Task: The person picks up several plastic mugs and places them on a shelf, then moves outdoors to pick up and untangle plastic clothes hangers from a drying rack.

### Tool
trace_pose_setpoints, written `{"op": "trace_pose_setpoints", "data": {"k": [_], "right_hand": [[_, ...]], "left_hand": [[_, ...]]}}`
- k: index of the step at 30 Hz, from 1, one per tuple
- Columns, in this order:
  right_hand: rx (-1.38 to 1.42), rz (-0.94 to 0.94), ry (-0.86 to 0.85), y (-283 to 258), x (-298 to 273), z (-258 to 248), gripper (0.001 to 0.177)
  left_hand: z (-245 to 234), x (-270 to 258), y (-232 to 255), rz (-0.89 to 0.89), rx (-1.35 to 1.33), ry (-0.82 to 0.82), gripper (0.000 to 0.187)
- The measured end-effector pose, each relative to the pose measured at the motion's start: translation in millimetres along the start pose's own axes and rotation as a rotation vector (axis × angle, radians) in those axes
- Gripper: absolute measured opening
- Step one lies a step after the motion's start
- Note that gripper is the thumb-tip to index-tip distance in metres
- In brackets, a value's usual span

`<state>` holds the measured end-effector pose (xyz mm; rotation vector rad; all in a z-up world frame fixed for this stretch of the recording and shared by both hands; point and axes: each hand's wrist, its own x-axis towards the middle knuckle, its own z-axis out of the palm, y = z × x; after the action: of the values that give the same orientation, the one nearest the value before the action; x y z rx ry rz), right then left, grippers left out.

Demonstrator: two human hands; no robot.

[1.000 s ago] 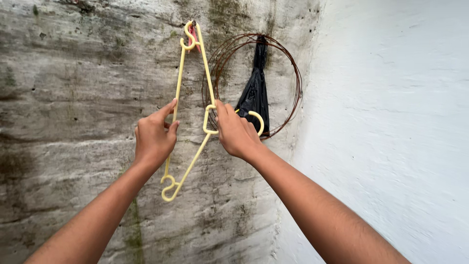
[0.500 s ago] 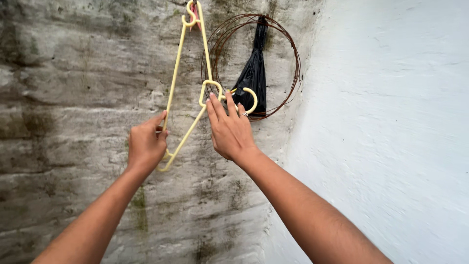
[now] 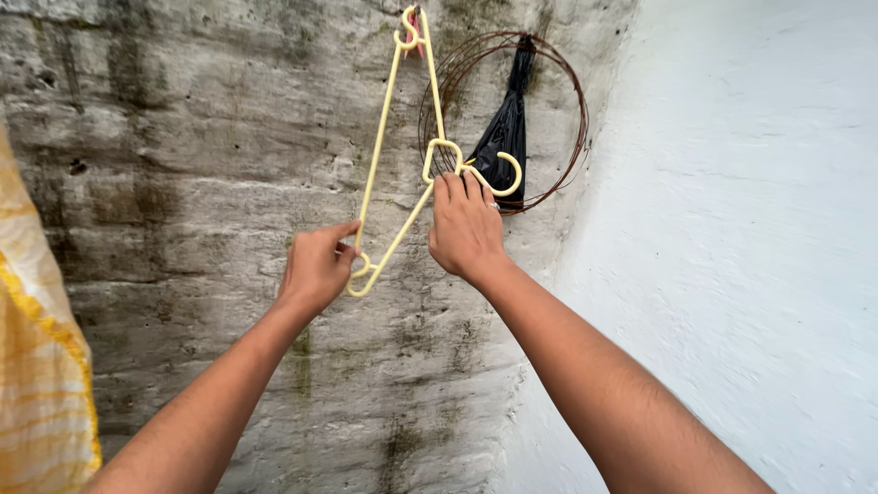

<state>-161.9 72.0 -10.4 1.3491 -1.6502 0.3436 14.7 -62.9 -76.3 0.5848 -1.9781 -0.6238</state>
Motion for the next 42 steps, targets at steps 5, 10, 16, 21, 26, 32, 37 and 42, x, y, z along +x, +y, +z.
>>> {"op": "trace_pose_setpoints", "data": {"k": [5,10,16,21,26,32,37,42], "right_hand": [[0.059,0.178,-0.134,-11,-4,-18,0.065],[0.096,0.294,-0.180,-35,-15,-33,0.068],[0.087,0.300,-0.244,-86,-38,-63,0.065],[0.067,0.191,-0.211,-125,-59,-87,0.064],[0.093,0.177,-0.263,-155,-77,-103,0.062],[0.194,0.182,-0.309,-187,-94,-119,0.061],[0.245,0.104,-0.258,-196,-97,-135,0.058],[0.310,-0.040,-0.176,-195,-113,-146,0.057]], "left_hand": [[-22,-9,1,0.186,0.148,-0.163,0.041],[-53,-39,3,0.295,0.228,-0.344,0.041],[-90,-70,-8,0.451,0.410,-0.338,0.048],[-110,-95,-5,0.351,0.469,-0.161,0.048],[-128,-119,-5,0.400,0.516,-0.129,0.056],[-151,-149,-6,0.437,0.610,-0.081,0.056],[-162,-171,5,0.403,0.718,-0.039,0.057],[-170,-194,17,0.381,0.811,0.002,0.051]]}}
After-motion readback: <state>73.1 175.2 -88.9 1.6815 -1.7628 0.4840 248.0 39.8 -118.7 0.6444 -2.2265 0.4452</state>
